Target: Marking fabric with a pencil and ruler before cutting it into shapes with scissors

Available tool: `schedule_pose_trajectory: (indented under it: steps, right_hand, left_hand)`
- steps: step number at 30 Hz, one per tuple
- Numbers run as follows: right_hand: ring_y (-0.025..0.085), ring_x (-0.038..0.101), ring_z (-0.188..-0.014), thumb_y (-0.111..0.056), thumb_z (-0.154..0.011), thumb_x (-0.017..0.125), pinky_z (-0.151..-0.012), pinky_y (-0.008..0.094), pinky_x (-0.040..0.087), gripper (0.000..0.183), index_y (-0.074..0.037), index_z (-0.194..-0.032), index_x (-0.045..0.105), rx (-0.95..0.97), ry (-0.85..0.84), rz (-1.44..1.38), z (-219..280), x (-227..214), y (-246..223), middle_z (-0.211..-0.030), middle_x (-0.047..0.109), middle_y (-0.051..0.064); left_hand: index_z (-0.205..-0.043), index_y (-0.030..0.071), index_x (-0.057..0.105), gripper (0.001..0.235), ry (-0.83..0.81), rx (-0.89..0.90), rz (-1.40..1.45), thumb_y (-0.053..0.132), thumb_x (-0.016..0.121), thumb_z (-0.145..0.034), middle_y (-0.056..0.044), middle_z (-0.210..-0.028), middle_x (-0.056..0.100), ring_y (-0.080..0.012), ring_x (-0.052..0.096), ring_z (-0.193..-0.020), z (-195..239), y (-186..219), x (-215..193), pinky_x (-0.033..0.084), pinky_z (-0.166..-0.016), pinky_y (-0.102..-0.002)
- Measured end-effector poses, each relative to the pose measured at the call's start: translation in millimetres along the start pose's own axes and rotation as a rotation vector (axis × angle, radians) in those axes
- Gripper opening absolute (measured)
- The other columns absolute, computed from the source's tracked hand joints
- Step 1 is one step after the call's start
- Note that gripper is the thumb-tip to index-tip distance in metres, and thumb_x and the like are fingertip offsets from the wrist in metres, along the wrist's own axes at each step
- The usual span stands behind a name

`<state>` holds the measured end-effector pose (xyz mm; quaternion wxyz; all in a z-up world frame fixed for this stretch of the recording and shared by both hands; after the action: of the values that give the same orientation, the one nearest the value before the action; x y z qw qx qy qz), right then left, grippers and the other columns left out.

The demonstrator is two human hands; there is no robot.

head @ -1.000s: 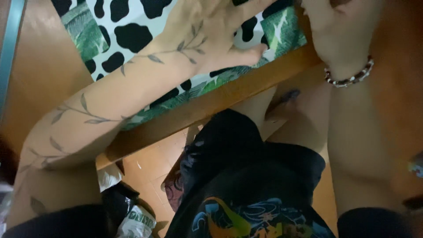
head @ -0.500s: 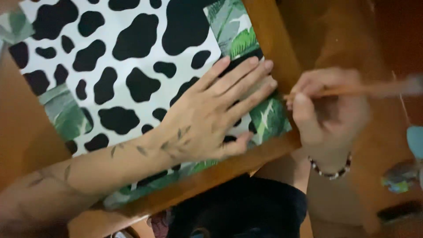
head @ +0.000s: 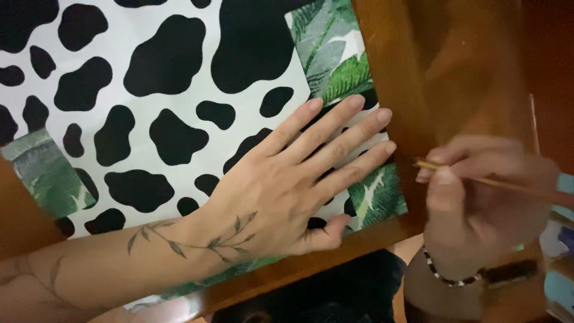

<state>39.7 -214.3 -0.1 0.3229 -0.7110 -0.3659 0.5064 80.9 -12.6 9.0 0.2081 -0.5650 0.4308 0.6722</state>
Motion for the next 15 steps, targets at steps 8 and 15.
schedule_pose_trajectory:
  steps: [8,15]
  right_hand:
    - [0.024,0.057,-0.089,-0.044,-0.106,0.040,-0.090,0.037,0.053,0.034,-0.011,-0.113,0.045,0.125,-0.282,-0.248,-23.5,-66.1,118.7,-0.113,0.051,0.011]
    - [0.036,0.065,-0.092,0.011,-0.109,0.048,-0.087,0.038,0.057,0.008,0.014,-0.112,0.040,-0.252,-0.451,-0.104,-77.5,24.8,-15.4,-0.106,0.055,0.033]
  left_hand:
    - [-0.160,0.004,0.026,0.072,0.034,0.037,0.014,0.045,0.030,-0.101,-0.019,-0.165,0.021,-0.0324,0.018,-0.155,0.1,0.2,3.3,0.013,-0.130,-0.045]
    - [-0.158,0.000,0.028,0.080,0.083,0.044,-0.022,0.047,0.036,-0.093,-0.021,-0.164,0.031,-0.0294,0.025,-0.155,1.0,0.3,8.6,0.012,-0.130,-0.040]
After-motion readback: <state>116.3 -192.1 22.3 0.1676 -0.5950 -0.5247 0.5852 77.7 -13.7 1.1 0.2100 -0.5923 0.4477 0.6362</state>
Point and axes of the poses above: each hand's wrist, its own z-axis away from the middle knuckle, its own x-axis out of the palm, y = z × x, the point moved 2 cm from there along -z, towards the middle knuckle
